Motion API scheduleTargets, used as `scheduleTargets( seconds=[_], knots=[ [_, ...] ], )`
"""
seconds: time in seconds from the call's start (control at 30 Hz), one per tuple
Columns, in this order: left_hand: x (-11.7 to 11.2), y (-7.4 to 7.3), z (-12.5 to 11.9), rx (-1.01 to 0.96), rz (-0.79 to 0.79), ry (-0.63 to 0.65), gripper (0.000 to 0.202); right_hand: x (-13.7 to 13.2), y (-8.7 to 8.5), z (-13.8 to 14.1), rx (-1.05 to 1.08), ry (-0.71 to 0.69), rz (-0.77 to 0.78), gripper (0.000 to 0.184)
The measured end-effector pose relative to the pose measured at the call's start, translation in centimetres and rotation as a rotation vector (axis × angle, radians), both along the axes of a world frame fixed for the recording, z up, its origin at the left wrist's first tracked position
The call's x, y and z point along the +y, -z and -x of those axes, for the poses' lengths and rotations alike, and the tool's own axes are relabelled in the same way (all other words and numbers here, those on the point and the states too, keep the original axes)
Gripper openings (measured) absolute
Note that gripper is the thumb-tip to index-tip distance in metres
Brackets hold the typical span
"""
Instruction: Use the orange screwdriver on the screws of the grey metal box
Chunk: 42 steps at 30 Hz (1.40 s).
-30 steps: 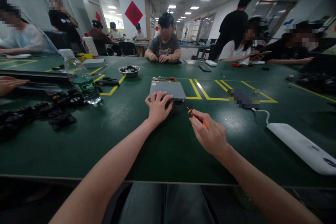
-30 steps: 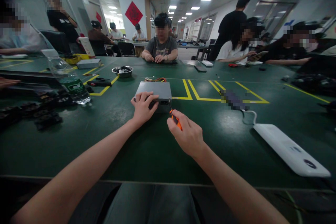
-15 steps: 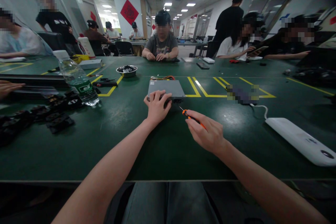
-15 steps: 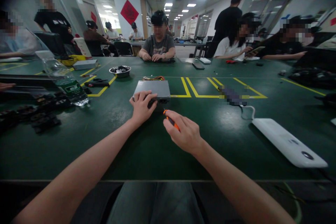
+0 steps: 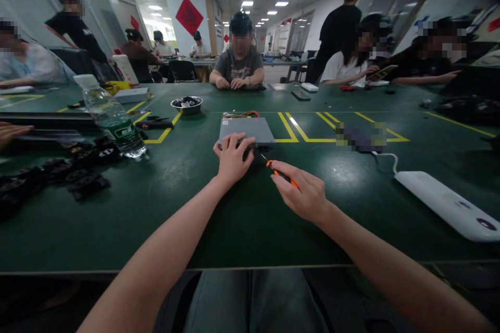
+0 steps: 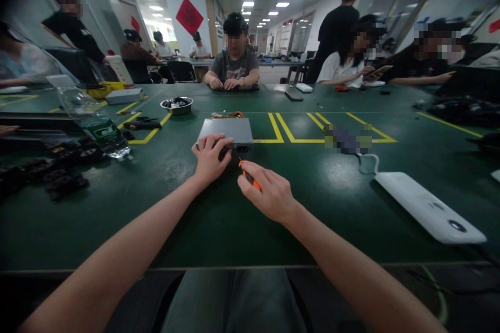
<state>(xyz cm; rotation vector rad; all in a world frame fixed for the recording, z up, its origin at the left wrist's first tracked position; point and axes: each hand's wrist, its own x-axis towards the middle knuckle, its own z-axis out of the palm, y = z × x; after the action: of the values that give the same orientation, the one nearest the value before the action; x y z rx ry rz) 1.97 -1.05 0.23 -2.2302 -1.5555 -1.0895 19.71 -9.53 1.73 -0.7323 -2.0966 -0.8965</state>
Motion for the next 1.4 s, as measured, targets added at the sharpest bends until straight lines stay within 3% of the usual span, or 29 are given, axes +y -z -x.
scheduleTargets(
  seconds=[0.4, 0.67, 0.87, 1.1, 1.2, 1.4],
  knots=[
    [-0.2, -0.2, -0.2, -0.013, -0.027, 0.024, 0.028, -0.3, -0.1, 1.7, -0.089, 0.063, -0.051, 0.016],
    [-0.1, -0.2, -0.1, 0.081, -0.093, 0.122, 0.033, -1.2, -0.3, 2.0, -0.171, 0.134, -0.009, 0.023],
    [-0.1, -0.2, -0.1, 0.085, -0.06, 0.136, 0.036, -0.6, -0.3, 1.0, -0.028, 0.2, -0.014, 0.017],
    [-0.1, -0.2, -0.1, 0.083, -0.088, 0.129, 0.033, -0.8, 0.0, 1.7, -0.131, 0.105, -0.009, 0.028],
    [0.0, -0.2, -0.1, 0.087, -0.092, 0.13, 0.033, -0.6, 0.1, 1.5, -0.148, 0.126, -0.059, 0.032],
    [0.0, -0.2, -0.1, 0.077, -0.088, 0.136, 0.034, -0.5, 0.1, 1.1, -0.07, 0.138, -0.015, 0.022]
  ],
)
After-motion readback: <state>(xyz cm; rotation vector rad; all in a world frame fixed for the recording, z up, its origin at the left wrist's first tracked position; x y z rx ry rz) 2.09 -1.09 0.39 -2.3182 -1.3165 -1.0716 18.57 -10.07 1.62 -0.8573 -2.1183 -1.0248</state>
